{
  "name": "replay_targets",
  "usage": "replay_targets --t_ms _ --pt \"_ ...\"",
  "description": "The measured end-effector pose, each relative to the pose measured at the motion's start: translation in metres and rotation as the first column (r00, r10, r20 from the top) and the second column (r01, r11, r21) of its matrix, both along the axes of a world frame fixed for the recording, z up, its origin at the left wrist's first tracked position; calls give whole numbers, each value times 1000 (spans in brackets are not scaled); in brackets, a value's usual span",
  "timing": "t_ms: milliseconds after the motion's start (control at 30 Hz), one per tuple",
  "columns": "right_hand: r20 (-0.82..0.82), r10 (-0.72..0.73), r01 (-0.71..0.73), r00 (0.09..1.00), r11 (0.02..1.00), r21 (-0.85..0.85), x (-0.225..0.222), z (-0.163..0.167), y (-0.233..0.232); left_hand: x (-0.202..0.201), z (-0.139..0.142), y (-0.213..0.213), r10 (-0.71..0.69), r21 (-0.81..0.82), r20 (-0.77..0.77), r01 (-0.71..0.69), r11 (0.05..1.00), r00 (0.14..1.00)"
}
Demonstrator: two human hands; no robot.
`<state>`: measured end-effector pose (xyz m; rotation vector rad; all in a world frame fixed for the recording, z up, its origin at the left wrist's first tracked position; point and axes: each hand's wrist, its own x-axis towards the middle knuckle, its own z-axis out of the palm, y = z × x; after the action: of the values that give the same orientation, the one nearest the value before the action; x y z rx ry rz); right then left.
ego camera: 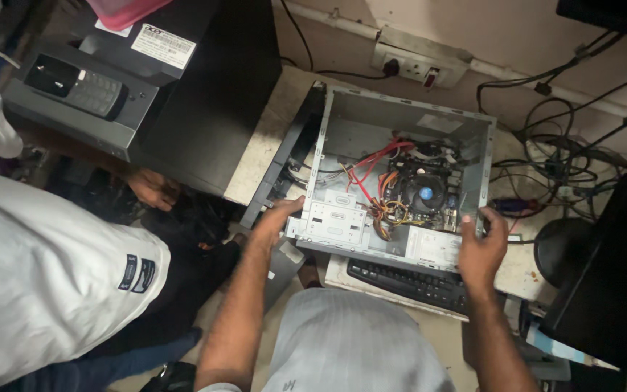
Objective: The person works on an open desktop computer case on a workbench. They set down a container of screws, use a screwdriver to fasten components inside the case, reposition the case on the bench, and connect and arrange internal cables by hand.
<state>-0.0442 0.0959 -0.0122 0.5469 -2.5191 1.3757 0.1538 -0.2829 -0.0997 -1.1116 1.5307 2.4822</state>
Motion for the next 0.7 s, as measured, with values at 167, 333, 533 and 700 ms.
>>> replay_targets --t_ms 167,333,533,700 --pt "-100 38 -35 994 999 36 1 -2 6 19 1 21 212 108 -18 -209 972 977" --pt "163 29 17 986 961 -276 -4 -6 9 69 35 54 172 -637 5 -130 760 985" --pt "-174 103 -73 979 983 168 23 26 1 91 113 51 356 -973 -71 -143 181 932" --pt "116 572 -559 812 705 436 86 54 -53 61 130 6 187 -838 271 136 529 944"
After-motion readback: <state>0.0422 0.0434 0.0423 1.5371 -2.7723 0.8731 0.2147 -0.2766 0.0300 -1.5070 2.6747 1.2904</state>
